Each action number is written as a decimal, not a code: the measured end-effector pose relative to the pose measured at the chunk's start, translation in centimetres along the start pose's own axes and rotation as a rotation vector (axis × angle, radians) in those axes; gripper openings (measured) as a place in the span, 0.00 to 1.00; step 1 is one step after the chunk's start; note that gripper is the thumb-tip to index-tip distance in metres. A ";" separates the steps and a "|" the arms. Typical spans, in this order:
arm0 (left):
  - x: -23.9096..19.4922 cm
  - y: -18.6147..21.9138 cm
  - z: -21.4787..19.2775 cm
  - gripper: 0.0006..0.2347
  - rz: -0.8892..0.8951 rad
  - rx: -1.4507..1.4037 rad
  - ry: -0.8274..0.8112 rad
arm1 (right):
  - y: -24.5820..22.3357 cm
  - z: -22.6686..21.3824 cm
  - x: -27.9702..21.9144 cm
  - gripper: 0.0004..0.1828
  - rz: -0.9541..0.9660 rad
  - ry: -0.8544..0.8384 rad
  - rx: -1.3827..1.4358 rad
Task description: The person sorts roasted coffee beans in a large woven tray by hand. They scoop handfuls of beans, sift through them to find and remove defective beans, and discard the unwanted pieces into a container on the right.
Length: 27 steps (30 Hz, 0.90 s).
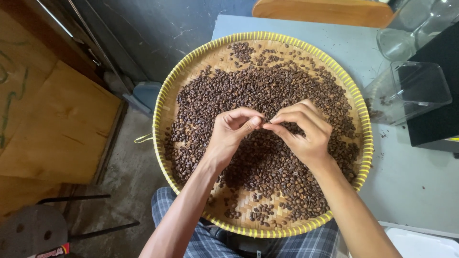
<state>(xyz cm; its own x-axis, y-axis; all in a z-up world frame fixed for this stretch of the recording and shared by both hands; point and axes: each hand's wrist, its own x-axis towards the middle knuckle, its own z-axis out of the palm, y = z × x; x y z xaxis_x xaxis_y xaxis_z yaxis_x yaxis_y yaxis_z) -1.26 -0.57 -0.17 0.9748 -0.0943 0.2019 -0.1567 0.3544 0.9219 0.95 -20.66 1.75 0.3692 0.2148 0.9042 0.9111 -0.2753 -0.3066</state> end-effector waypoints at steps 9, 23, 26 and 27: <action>-0.1 0.9 0.5 0.08 -0.045 0.016 0.016 | 0.8 0.7 -0.8 0.01 -0.018 -0.010 -0.029; -0.1 0.9 1.3 0.25 -0.055 0.130 -0.146 | -0.9 -2.1 2.7 0.08 -0.198 -0.043 -0.286; 0.0 2.5 2.8 0.22 -0.015 0.485 -0.220 | 0.0 -5.0 2.9 0.04 -0.056 -0.085 -0.307; -0.1 2.8 3.0 0.17 0.028 0.790 -0.254 | 0.3 -6.1 3.0 0.06 0.002 -0.123 -0.359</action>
<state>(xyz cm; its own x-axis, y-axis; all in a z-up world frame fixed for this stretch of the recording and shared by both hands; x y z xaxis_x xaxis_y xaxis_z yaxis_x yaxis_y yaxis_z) -2.24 -2.36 3.44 0.9185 -0.3355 0.2093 -0.3375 -0.3894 0.8570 1.16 -25.81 6.15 0.4097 0.3187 0.8547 0.7963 -0.5821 -0.1646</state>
